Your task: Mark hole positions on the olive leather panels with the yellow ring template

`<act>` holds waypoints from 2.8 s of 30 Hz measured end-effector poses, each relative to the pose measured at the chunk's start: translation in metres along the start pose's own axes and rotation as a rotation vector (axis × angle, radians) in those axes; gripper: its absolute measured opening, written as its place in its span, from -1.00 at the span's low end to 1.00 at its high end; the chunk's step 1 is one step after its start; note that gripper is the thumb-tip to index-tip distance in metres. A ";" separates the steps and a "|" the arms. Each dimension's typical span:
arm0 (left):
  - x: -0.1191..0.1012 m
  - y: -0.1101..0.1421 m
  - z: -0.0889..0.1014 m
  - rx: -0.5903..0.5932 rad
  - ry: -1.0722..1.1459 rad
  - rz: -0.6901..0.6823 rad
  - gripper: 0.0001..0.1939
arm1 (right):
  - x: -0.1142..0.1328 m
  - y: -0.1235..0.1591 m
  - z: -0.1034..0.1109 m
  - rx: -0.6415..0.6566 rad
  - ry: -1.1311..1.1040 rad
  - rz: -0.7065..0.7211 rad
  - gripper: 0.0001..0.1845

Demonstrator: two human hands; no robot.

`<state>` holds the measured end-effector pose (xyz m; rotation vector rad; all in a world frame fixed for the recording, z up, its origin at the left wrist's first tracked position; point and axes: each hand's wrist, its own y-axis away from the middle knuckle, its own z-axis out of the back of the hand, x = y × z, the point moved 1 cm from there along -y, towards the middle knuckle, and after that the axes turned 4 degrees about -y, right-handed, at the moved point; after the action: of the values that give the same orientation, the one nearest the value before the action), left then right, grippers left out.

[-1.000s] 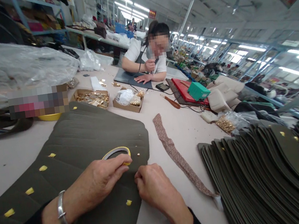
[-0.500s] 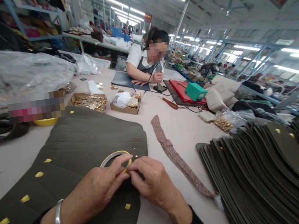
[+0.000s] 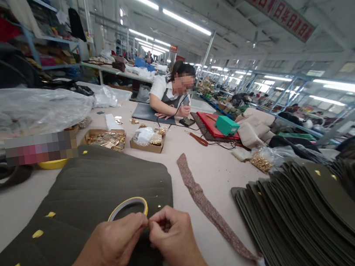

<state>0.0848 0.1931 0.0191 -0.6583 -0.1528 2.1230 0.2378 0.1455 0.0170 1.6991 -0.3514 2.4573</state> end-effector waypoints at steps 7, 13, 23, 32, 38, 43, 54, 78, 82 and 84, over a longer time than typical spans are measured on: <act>-0.006 0.001 -0.004 0.091 -0.135 0.017 -0.81 | -0.018 -0.025 0.020 -0.069 -0.227 -0.297 -0.73; -0.008 -0.005 -0.005 0.336 -0.206 0.093 -0.80 | -0.025 -0.027 0.023 -0.009 -0.054 -0.201 -0.71; -0.006 -0.002 -0.009 0.300 -0.189 0.088 -0.81 | -0.019 -0.026 0.008 -0.029 0.425 0.130 -0.82; -0.003 -0.002 -0.006 0.282 -0.175 0.100 -0.80 | -0.024 -0.020 0.023 -0.048 0.503 0.281 -0.85; -0.003 -0.001 -0.007 0.272 -0.166 0.114 -0.79 | -0.026 -0.021 0.012 0.073 0.658 0.415 -0.76; 0.008 -0.003 -0.004 0.178 -0.140 0.114 -0.80 | -0.024 -0.024 0.003 -0.033 0.653 0.137 -0.83; 0.034 -0.010 0.017 0.021 -0.300 0.259 -0.77 | -0.007 -0.018 0.021 0.269 0.416 -0.064 -0.84; 0.016 -0.003 0.002 -0.138 -0.044 -0.095 -0.65 | 0.012 -0.011 0.013 0.132 0.250 0.597 -0.84; 0.022 0.002 -0.007 -0.212 -0.080 -0.159 -0.68 | 0.003 -0.009 0.006 0.034 0.318 0.726 -0.84; 0.028 0.003 -0.014 -0.246 -0.041 -0.174 -0.73 | -0.004 -0.010 0.002 -0.052 0.350 0.797 -0.82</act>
<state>0.0767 0.2114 -0.0052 -0.7174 -0.4833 1.9665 0.2431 0.1548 0.0148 1.1984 -1.2217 3.1516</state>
